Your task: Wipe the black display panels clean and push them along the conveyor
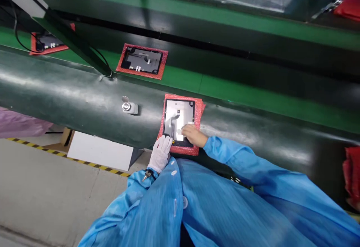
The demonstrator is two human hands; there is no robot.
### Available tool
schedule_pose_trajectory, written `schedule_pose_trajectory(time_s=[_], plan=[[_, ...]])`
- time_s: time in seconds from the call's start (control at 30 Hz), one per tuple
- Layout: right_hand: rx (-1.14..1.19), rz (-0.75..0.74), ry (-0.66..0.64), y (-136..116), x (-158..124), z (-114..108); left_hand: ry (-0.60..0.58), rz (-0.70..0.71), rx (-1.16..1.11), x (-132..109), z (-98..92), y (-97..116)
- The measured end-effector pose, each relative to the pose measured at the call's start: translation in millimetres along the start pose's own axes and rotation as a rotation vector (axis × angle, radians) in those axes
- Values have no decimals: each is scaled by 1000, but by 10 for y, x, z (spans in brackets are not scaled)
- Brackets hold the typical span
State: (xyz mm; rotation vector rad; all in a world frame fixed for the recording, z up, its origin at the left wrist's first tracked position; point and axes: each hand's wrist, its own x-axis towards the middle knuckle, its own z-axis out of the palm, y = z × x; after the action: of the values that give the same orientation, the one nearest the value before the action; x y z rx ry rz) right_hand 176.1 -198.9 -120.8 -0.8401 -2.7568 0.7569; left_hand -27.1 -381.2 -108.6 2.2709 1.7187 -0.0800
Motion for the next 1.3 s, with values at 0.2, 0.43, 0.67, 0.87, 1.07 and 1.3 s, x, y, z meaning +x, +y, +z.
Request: schedule_pose_trajectory(time_s=[0.2,0.43,0.67,0.87,1.07,1.3], plan=[[-119,196,52,-200,141,-24,57,4,-52,-22,-37,-37],[-106,222,22,-311,138,-36,36,-11,-124,64,-347,19],[227,221,127,-397,-31,-41,-171,110,-83,676,-483,415],[1009,814,772,16,-282,-384,-207,83,-9,939,-547,547],[1494,891,747,-163,-371,-209,-201,124,-10,871,-863,446],[1585,925,645,-339,-291,-57,-160,-7,22,651,-1820,-73]])
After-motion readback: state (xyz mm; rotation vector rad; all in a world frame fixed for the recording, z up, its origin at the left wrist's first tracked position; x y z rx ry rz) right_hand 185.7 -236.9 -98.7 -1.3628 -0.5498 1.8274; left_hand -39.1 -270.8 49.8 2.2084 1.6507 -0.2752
